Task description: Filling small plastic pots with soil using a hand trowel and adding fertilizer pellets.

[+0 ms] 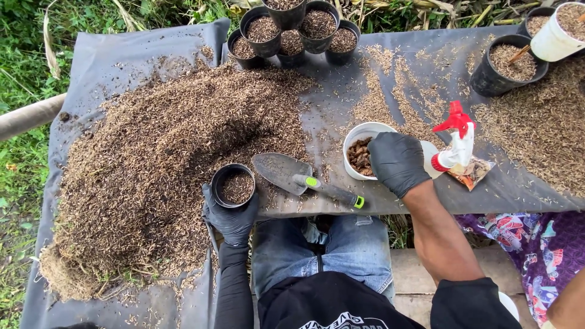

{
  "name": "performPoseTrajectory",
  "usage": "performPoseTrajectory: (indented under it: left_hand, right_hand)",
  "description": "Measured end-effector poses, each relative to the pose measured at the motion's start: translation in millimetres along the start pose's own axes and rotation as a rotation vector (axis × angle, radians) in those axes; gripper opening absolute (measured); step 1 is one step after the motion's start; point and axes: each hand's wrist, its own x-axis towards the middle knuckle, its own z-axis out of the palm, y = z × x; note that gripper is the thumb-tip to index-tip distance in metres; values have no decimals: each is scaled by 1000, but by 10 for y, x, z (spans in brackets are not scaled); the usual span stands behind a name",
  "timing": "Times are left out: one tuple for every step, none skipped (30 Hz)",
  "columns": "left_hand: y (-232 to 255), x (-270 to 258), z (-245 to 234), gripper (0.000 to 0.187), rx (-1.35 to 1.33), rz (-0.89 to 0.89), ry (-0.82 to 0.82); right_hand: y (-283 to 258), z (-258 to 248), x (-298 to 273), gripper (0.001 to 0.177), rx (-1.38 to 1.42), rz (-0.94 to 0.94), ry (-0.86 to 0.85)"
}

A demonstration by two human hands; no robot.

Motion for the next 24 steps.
performPoseTrajectory:
  left_hand:
    - [6, -12, -2, 111, 3, -2, 2]
    - [13, -15, 11, 112, 10, -6, 5]
    - [20, -17, 23, 114, 17, -10, 7]
    - [10, -22, 20, 114, 18, -12, 10]
    - [-1, -27, 17, 116, 28, -12, -2]
    - [-14, -33, 10, 119, 38, -12, -14]
    - [12, -13, 3, 119, 39, -14, -12]
    - [38, 5, -6, 117, 36, -17, -19]
    - [63, 23, -15, 114, 33, -20, -25]
    - [77, 25, -14, 114, 35, -23, -23]
    - [92, 28, -11, 115, 39, -13, -18]
    - [103, 46, 2, 115, 42, -1, -13]
    - [108, 63, -8, 115, 42, -2, -10]
    - [116, 67, -25, 114, 30, 3, -15]
    - [125, 70, -43, 113, 17, 8, -19]
    - [97, 51, -34, 113, 18, 6, -18]
    - [69, 33, -24, 113, 21, 11, -19]
    - [40, 24, -10, 113, 24, 17, -20]
    - [78, 52, -29, 113, 24, 17, -18]
    - [118, 75, -51, 111, 27, 16, -23]
    - [158, 98, -72, 110, 30, 14, -27]
    - [168, 108, -69, 110, 31, 13, -25]
    - [178, 117, -64, 109, 28, 16, -18]
    - [189, 118, -68, 107, 26, 17, -13]
  right_hand:
    - [-17, -31, 5, 17, 1, -4, 0]
    - [-25, -65, 17, 18, 23, -16, 8]
    - [-33, -100, 29, 19, 46, -27, 16]
    - [-34, -137, 34, 19, 44, -31, 17]
    - [-36, -174, 39, 16, 99, 3, -26]
    - [-42, -209, 43, 14, 154, 37, -70]
    - [-43, -262, 41, 14, 153, 34, -69]
    - [-46, -314, 35, 13, 180, 62, -94]
    - [-49, -366, 29, 12, 206, 90, -118]
    - [-66, -441, 22, 12, 205, 86, -119]
    - [-82, -516, 16, 12, 232, 128, -154]
    - [-97, -592, 16, 12, 258, 172, -187]
    - [-106, -623, 27, 12, 257, 170, -186]
    - [-116, -655, 34, 12, 336, 199, -159]
    - [-126, -686, 41, 15, 414, 228, -131]
    - [-154, -705, 32, 15, 413, 226, -132]
    - [-180, -724, 23, 27, 540, 230, -4]
    - [-207, -744, 19, 41, 665, 234, 126]
    - [-195, -715, 4, 41, 664, 232, 127]
    - [-182, -685, -7, 31, 741, 240, 154]
    - [-169, -655, -18, 23, 817, 248, 181]
    - [-190, -722, -19, 23, 817, 246, 181]
    - [-211, -786, -20, 23, 920, 271, 182]
    - [-235, -849, -28, 24, 1023, 297, 180]
